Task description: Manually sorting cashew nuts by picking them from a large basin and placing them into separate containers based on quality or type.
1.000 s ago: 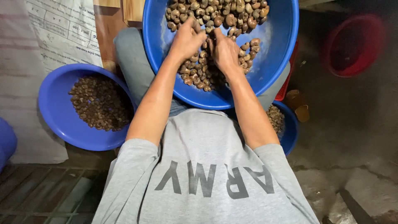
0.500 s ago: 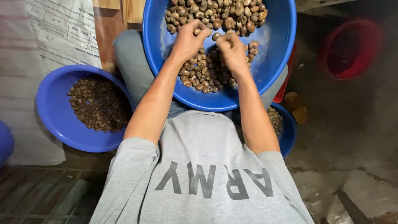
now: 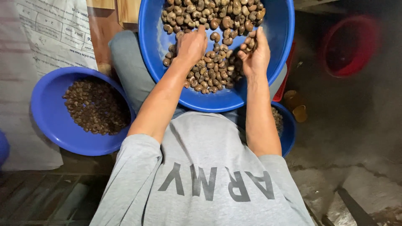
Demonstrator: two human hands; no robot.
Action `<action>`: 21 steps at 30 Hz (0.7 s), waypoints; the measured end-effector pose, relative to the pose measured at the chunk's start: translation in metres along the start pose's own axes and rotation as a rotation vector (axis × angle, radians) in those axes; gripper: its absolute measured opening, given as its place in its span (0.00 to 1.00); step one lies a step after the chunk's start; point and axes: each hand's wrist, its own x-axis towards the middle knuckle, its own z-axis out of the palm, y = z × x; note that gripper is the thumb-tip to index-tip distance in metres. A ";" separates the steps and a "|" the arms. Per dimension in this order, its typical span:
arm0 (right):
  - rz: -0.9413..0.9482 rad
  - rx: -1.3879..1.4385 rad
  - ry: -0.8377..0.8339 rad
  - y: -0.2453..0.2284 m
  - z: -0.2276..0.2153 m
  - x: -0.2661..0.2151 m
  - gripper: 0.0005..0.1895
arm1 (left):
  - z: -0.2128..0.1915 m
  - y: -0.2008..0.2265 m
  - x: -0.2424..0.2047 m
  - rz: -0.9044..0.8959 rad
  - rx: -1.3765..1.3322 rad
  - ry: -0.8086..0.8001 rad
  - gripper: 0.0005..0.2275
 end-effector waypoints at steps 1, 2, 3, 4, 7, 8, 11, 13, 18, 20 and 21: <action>0.000 -0.002 -0.003 -0.001 0.002 -0.002 0.15 | -0.006 0.002 0.003 -0.001 -0.001 0.003 0.07; 0.006 -0.056 0.036 -0.001 0.004 -0.004 0.17 | -0.012 0.003 0.006 -0.158 -0.127 -0.024 0.07; 0.012 -0.111 0.075 -0.002 0.005 -0.006 0.19 | -0.018 0.005 0.010 -0.315 -0.254 -0.053 0.07; 0.013 -0.108 0.080 -0.001 0.004 -0.005 0.19 | -0.038 0.014 0.004 -0.314 -0.252 -0.058 0.07; -0.028 -0.262 0.035 0.003 0.002 -0.002 0.21 | -0.081 0.026 -0.012 -0.442 -0.966 -0.022 0.09; -0.050 -0.358 0.016 0.005 0.003 0.000 0.19 | -0.086 0.018 -0.017 -0.306 -1.281 0.004 0.09; -0.308 -0.728 -0.075 0.014 0.011 0.006 0.16 | -0.114 0.019 -0.034 -0.099 -1.588 0.062 0.11; -0.556 -0.996 -0.144 0.016 0.017 0.005 0.17 | -0.124 0.022 -0.040 -0.043 -1.586 0.086 0.14; -0.581 -1.639 -0.082 0.036 0.004 0.016 0.10 | -0.113 0.017 -0.038 -0.131 -1.486 0.179 0.11; -0.551 -1.677 -0.074 0.037 -0.001 0.015 0.10 | -0.107 0.013 -0.037 -0.094 -1.478 0.167 0.07; -0.518 -1.714 -0.062 0.037 -0.005 0.014 0.10 | -0.103 0.012 -0.036 -0.058 -1.470 0.152 0.04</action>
